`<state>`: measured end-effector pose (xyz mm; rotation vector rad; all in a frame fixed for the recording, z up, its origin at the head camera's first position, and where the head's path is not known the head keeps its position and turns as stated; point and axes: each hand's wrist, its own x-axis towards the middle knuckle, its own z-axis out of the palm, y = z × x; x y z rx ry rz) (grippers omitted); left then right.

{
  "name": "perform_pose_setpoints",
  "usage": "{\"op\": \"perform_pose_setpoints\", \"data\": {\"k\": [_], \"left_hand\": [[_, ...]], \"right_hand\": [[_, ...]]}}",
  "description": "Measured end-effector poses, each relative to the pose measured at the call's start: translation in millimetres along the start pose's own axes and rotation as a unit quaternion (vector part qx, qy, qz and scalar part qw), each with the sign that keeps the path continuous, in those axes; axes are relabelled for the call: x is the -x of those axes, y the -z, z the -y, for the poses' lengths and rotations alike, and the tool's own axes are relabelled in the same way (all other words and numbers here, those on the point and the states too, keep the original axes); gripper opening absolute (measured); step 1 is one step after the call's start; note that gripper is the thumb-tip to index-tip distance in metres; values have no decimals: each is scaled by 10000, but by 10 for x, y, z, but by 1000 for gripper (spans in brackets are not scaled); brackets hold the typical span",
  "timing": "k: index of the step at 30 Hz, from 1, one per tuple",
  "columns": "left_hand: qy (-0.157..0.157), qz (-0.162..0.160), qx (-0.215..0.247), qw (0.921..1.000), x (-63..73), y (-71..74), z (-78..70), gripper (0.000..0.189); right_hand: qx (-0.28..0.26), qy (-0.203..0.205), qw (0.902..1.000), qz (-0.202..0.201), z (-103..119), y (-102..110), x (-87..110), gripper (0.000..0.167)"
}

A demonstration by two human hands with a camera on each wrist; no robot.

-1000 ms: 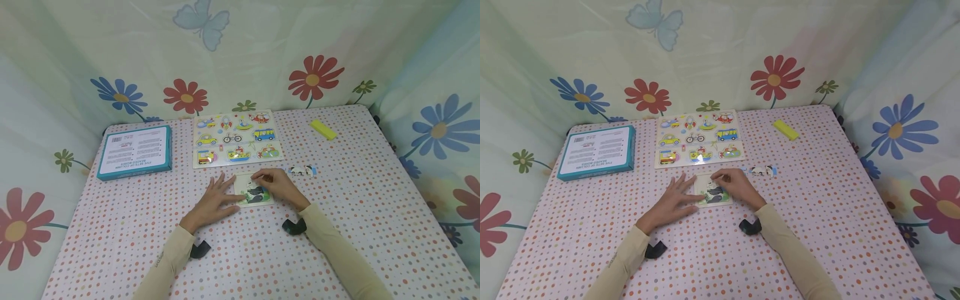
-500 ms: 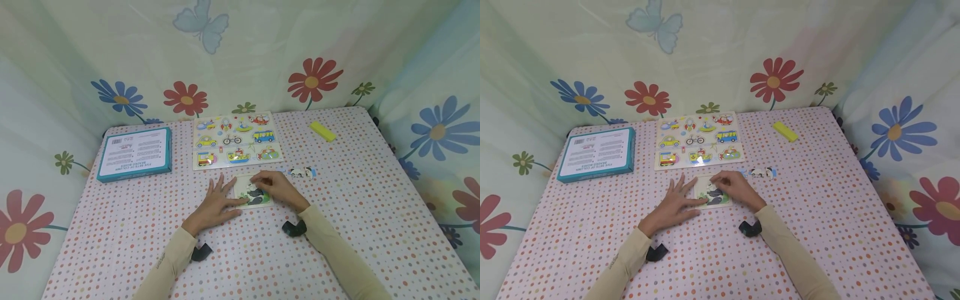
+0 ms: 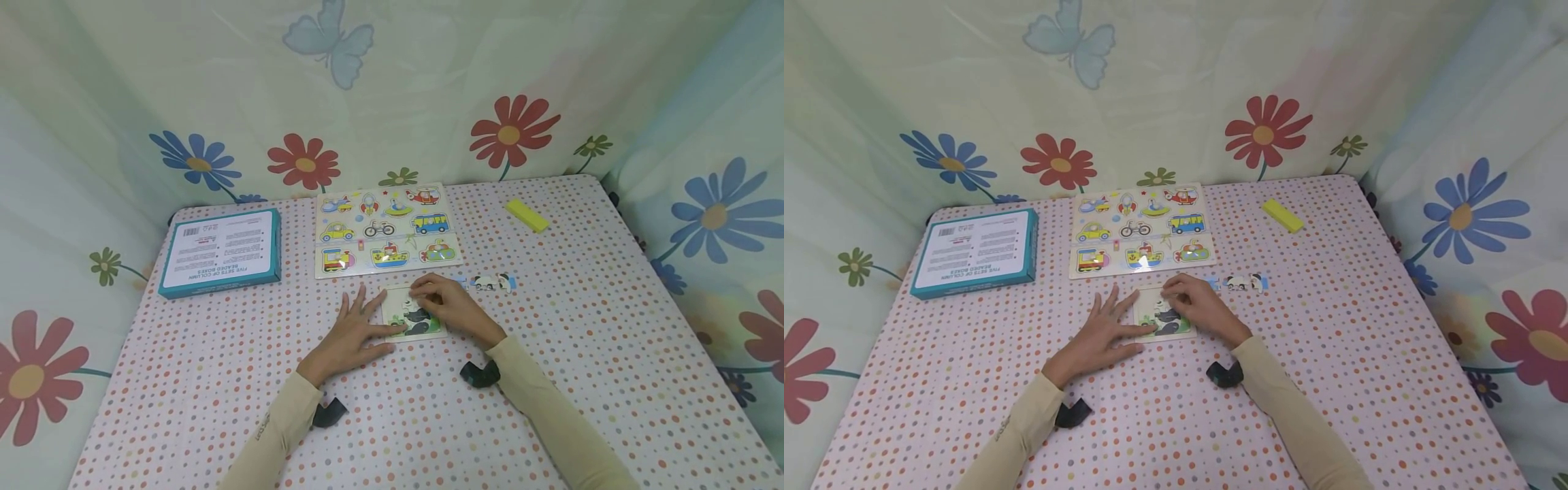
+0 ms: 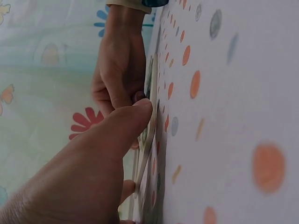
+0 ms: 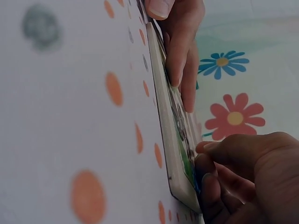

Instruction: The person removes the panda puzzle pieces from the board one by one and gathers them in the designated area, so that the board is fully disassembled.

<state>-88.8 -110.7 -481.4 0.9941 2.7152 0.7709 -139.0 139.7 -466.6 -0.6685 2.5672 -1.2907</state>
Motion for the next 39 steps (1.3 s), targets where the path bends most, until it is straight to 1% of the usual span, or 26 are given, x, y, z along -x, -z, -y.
{"op": "perform_pose_setpoints", "data": {"k": [8,13,20,24,31,36,39], "left_hand": [[44,18,1,10000,-1,-13,11,38],[99,66,-19,9999,6,-12,7,38],[-3,-46,-6,10000,8,-19,13,38],[-22,-46,-12,10000,7,-14,12,38],[41,49,-20,10000,-2,5,3,38],[-18,5,-47,10000,-2,9,-3,38],[6,15,-54,10000,0,8,-3,38]], "right_hand": [[45,68,9999,61,38,-8,15,20],[92,102,9999,89,26,-21,17,21],[86,144,9998,119,15,-36,9,21],[116,163,9997,134,28,-27,13,21],[-130,67,9998,126,45,14,23,21],[-152,0,9998,122,13,14,19,21],[-175,-49,9998,120,-3,9,15,21]]}}
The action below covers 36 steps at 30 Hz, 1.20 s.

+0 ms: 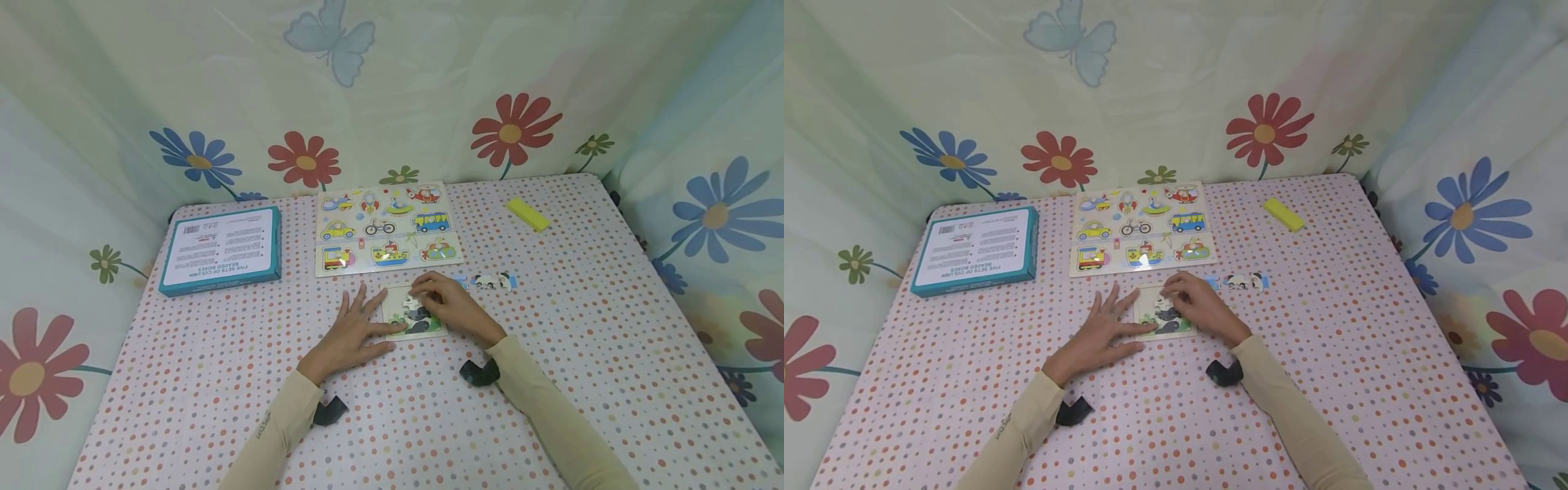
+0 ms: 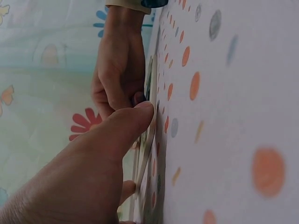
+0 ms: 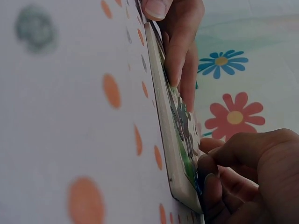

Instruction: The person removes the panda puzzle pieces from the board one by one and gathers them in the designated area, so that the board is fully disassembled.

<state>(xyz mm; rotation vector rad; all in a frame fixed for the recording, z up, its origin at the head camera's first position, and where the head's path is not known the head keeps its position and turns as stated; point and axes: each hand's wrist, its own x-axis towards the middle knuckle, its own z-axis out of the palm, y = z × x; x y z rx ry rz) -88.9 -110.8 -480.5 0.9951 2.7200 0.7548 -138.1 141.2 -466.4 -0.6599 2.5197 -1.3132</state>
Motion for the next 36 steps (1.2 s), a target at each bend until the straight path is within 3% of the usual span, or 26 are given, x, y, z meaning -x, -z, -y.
{"op": "perform_pose_setpoints", "data": {"k": [28,36], "left_hand": [[55,-3,12,10000,-9,-16,4,38],[184,98,12,9998,-10,-11,-6,39]], "right_hand": [[52,-480,9988,97,25,4,25,20],[-379,-685,9969,67,-21,22,23,20]]}}
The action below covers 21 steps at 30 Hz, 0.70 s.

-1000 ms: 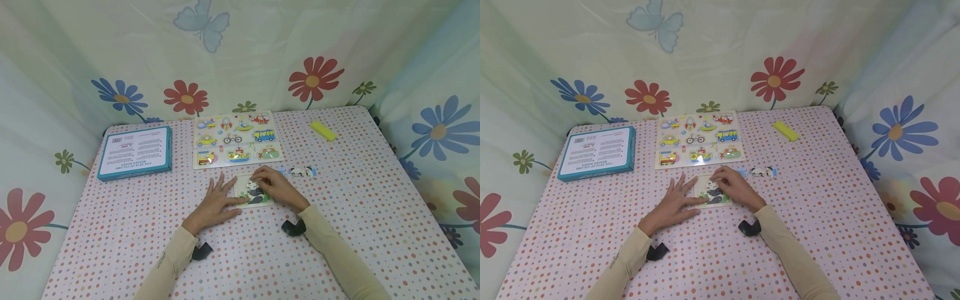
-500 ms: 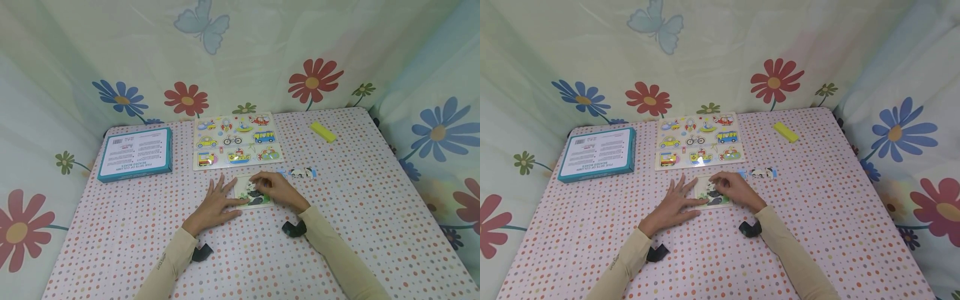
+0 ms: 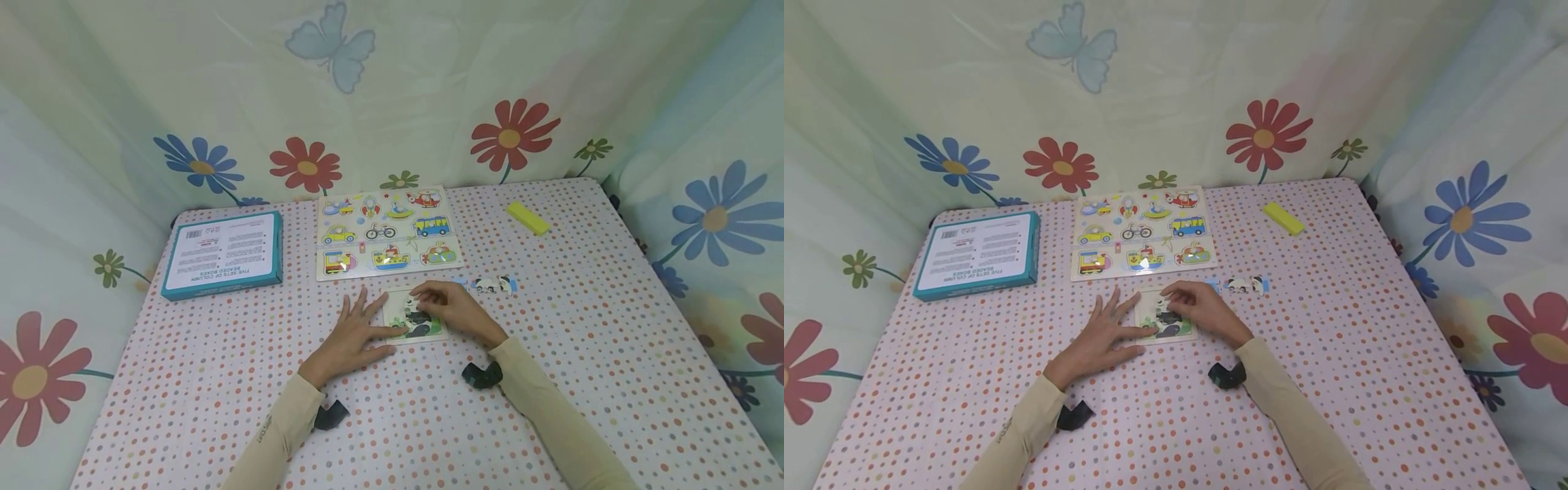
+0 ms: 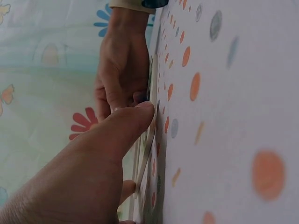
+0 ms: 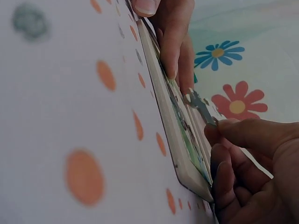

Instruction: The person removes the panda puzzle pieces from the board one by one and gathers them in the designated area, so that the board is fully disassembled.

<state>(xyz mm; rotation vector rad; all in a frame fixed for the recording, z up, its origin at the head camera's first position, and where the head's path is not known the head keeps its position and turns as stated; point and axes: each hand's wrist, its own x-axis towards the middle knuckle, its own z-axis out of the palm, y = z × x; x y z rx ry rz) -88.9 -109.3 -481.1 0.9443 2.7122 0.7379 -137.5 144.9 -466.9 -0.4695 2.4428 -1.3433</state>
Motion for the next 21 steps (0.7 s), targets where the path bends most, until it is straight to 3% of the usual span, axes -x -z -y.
{"op": "perform_pose_setpoints", "data": {"k": [12,21], "left_hand": [[-20,-17,20,10000,6,-1,4,38],[-54,-42,40,10000,5,5,-4,38]], "right_hand": [[-786,229,9966,-63,-5,32,4,25],[-940,145,9954,-144,-11,42,2,26]]}}
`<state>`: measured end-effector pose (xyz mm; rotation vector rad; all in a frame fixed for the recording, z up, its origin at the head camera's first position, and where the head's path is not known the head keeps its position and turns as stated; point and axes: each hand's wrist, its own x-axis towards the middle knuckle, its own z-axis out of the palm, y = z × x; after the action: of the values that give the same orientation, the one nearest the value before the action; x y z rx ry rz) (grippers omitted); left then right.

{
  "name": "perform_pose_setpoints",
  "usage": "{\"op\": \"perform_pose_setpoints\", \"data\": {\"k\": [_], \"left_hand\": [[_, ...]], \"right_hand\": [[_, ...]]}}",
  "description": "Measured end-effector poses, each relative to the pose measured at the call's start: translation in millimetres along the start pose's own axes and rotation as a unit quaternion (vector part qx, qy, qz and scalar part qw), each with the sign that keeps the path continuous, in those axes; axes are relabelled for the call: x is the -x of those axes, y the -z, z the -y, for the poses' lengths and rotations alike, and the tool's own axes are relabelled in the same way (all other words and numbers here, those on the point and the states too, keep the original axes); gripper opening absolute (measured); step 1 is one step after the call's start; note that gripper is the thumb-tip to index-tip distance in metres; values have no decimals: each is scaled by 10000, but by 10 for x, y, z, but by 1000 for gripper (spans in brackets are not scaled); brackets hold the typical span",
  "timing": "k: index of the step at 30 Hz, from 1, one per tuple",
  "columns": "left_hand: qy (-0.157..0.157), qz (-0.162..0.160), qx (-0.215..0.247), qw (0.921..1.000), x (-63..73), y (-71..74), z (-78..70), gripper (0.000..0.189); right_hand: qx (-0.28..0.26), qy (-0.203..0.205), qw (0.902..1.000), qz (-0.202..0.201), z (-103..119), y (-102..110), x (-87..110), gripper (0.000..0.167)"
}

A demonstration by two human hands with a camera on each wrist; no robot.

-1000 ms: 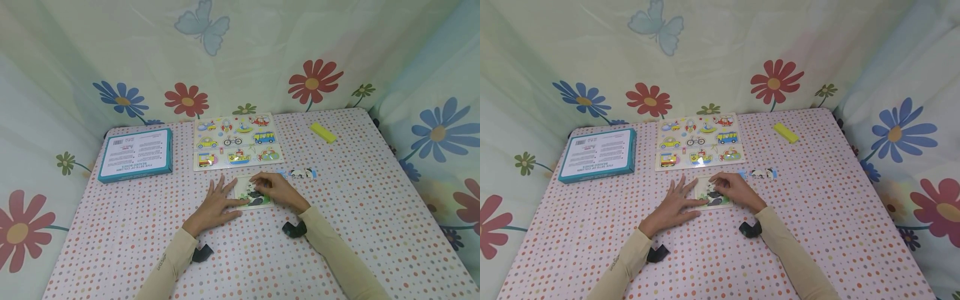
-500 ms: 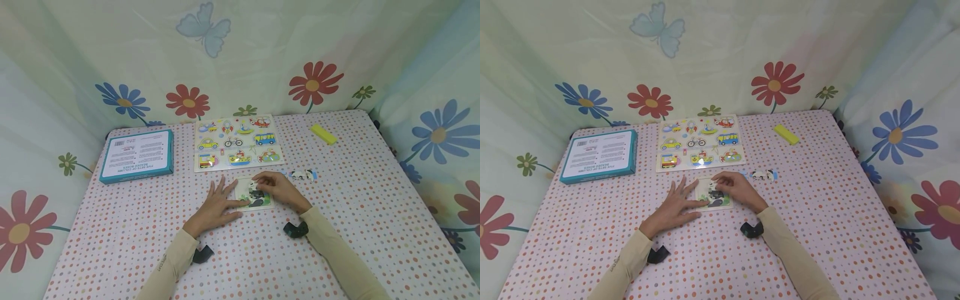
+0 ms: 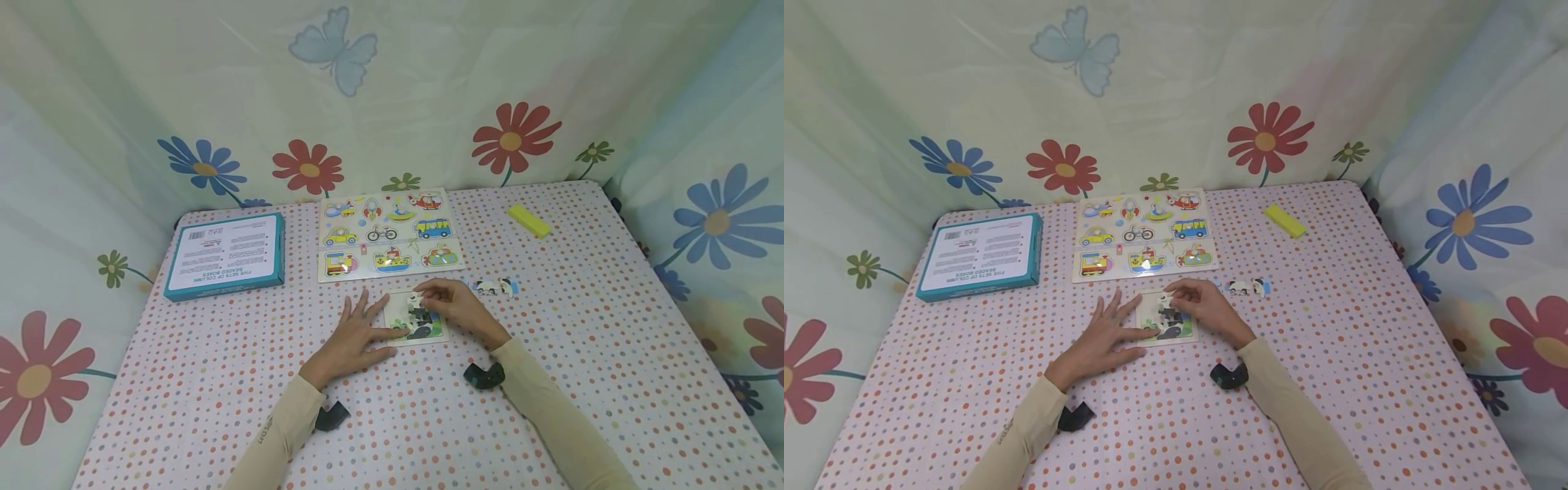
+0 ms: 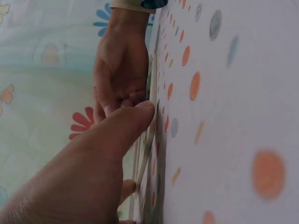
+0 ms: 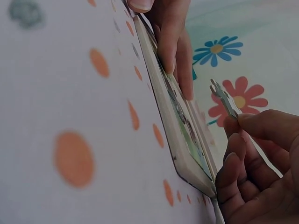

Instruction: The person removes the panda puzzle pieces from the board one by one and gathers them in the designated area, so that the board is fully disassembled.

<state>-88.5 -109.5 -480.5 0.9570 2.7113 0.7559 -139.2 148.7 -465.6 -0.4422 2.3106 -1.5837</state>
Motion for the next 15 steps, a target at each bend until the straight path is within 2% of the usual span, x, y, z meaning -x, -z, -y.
{"op": "perform_pose_setpoints", "data": {"k": [7,15], "left_hand": [[-5,-30,10,10000,11,-7,6,39],[-82,-87,19,9999,-2,0,8,39]], "right_hand": [[-177,118,9994,-255,59,45,29,26],[-194,210,9968,-748,62,349,134,28]]}}
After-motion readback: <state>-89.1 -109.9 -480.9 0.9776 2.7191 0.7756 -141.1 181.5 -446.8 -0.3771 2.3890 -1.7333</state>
